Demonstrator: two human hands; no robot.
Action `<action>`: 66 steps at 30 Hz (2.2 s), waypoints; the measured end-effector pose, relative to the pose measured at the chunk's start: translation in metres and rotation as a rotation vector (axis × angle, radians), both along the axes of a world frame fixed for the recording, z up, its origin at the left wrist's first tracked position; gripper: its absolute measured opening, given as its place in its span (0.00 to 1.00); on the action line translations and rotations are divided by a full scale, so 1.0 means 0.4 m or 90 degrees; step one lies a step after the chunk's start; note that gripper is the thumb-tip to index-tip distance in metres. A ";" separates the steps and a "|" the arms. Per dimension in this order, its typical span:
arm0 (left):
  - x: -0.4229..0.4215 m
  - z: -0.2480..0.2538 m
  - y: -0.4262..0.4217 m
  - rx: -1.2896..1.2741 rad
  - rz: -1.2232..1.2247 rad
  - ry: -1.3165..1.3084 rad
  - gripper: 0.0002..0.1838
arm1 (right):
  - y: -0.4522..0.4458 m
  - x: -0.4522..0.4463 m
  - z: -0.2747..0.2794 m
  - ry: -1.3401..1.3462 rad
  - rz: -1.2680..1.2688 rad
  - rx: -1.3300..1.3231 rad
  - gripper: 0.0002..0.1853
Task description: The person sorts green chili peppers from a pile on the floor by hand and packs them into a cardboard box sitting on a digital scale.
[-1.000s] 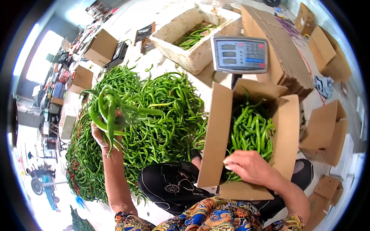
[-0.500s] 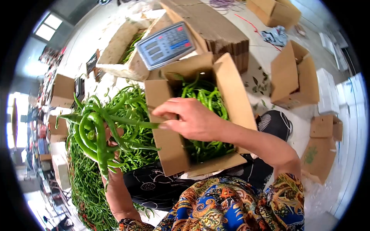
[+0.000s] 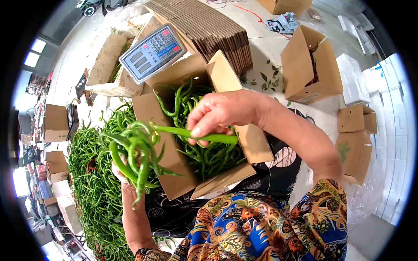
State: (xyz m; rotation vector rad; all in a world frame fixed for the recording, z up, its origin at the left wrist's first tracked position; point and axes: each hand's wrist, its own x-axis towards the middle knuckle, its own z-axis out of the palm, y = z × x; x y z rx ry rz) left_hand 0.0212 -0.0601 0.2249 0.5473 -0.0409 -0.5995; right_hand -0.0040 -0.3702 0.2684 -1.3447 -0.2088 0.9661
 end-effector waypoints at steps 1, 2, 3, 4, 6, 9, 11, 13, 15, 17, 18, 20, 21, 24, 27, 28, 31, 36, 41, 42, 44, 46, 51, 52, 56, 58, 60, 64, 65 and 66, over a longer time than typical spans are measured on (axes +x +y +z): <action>0.002 -0.003 -0.010 0.003 -0.021 -0.004 0.41 | -0.022 -0.008 -0.003 0.003 0.028 -0.030 0.14; 0.002 -0.008 -0.011 0.005 -0.043 -0.006 0.47 | -0.052 -0.015 -0.025 -0.005 0.084 -0.048 0.14; 0.007 -0.020 0.003 0.009 -0.058 0.008 0.51 | -0.074 -0.031 -0.030 0.014 0.097 -0.114 0.12; 0.013 -0.032 0.017 0.013 -0.074 0.022 0.54 | -0.104 -0.048 -0.054 -0.066 0.137 -0.191 0.11; 0.014 -0.021 0.033 0.011 -0.051 0.037 0.50 | -0.146 -0.079 -0.062 -0.141 0.166 -0.286 0.10; 0.005 -0.029 0.031 0.039 -0.055 0.041 0.47 | -0.147 -0.087 0.000 -0.045 0.076 -0.304 0.10; -0.024 -0.036 -0.001 0.114 -0.094 0.026 0.47 | -0.147 -0.068 0.009 -0.020 -0.021 -0.264 0.11; -0.051 -0.018 -0.036 0.223 -0.206 0.020 0.47 | -0.106 0.022 0.029 -0.067 -0.065 -0.271 0.11; -0.069 -0.020 -0.060 0.248 -0.310 0.008 0.42 | -0.041 0.165 0.025 -0.249 -0.133 -0.151 0.12; -0.073 -0.021 -0.083 0.232 -0.319 0.019 0.40 | 0.042 0.314 0.044 -0.361 -0.262 -0.019 0.15; -0.067 -0.021 -0.083 0.239 -0.325 0.032 0.41 | 0.095 0.363 0.072 -0.388 -0.369 0.090 0.18; -0.060 -0.017 -0.081 0.259 -0.325 0.013 0.41 | 0.092 0.376 0.080 -0.469 -0.361 0.005 0.19; -0.062 -0.017 -0.081 0.266 -0.322 0.007 0.41 | 0.083 0.379 0.080 -0.508 -0.351 -0.040 0.20; -0.073 -0.013 -0.086 0.251 -0.344 0.007 0.40 | 0.060 0.312 0.009 -0.356 -0.224 -0.309 0.16; -0.077 -0.033 -0.094 0.287 -0.372 0.003 0.41 | 0.066 0.265 -0.187 -0.730 -0.114 -0.480 0.12; -0.079 -0.024 -0.106 0.302 -0.369 0.011 0.42 | 0.083 0.244 -0.234 -0.737 -0.074 -0.510 0.14; -0.079 -0.028 -0.114 0.310 -0.376 0.002 0.43 | 0.134 0.224 -0.317 -0.911 0.041 -0.639 0.10; -0.077 -0.012 -0.111 0.330 -0.377 -0.028 0.43 | 0.113 0.263 -0.309 -0.919 -0.027 -0.528 0.09; -0.074 -0.010 -0.088 0.353 -0.365 -0.001 0.43 | 0.047 0.256 -0.096 -0.481 -0.289 -0.259 0.12; -0.072 -0.020 -0.079 0.292 -0.353 0.005 0.37 | 0.030 0.246 -0.071 -0.413 -0.288 -0.235 0.12; -0.072 -0.019 -0.076 0.297 -0.348 0.007 0.36 | -0.003 0.241 -0.060 -0.377 -0.303 -0.209 0.14; -0.068 0.001 -0.082 0.326 -0.351 -0.005 0.38 | -0.020 0.229 -0.057 -0.311 -0.309 -0.182 0.16; -0.058 -0.037 -0.073 0.295 -0.285 0.019 0.42 | -0.056 0.196 -0.164 -0.413 -0.287 -0.495 0.22; -0.056 -0.038 -0.075 0.279 -0.248 0.038 0.41 | -0.044 0.185 -0.164 -0.402 -0.311 -0.468 0.22; -0.048 -0.023 -0.074 0.267 -0.168 0.070 0.40 | 0.021 0.102 -0.099 -0.311 -0.295 -0.384 0.15; -0.046 -0.017 -0.079 0.278 -0.150 0.069 0.40 | 0.040 0.059 -0.078 -0.255 -0.253 -0.333 0.15; -0.045 -0.015 -0.084 0.285 -0.145 0.063 0.40 | 0.049 0.017 -0.063 -0.223 -0.249 -0.301 0.15; -0.040 -0.008 -0.097 0.229 -0.108 0.039 0.41 | 0.070 -0.043 -0.036 -0.185 -0.289 -0.269 0.17; -0.036 -0.001 -0.103 0.220 -0.100 0.045 0.42 | 0.076 -0.054 -0.032 -0.164 -0.308 -0.267 0.18; -0.033 0.005 -0.107 0.226 -0.091 0.039 0.42 | 0.077 -0.064 -0.037 -0.221 -0.272 -0.307 0.24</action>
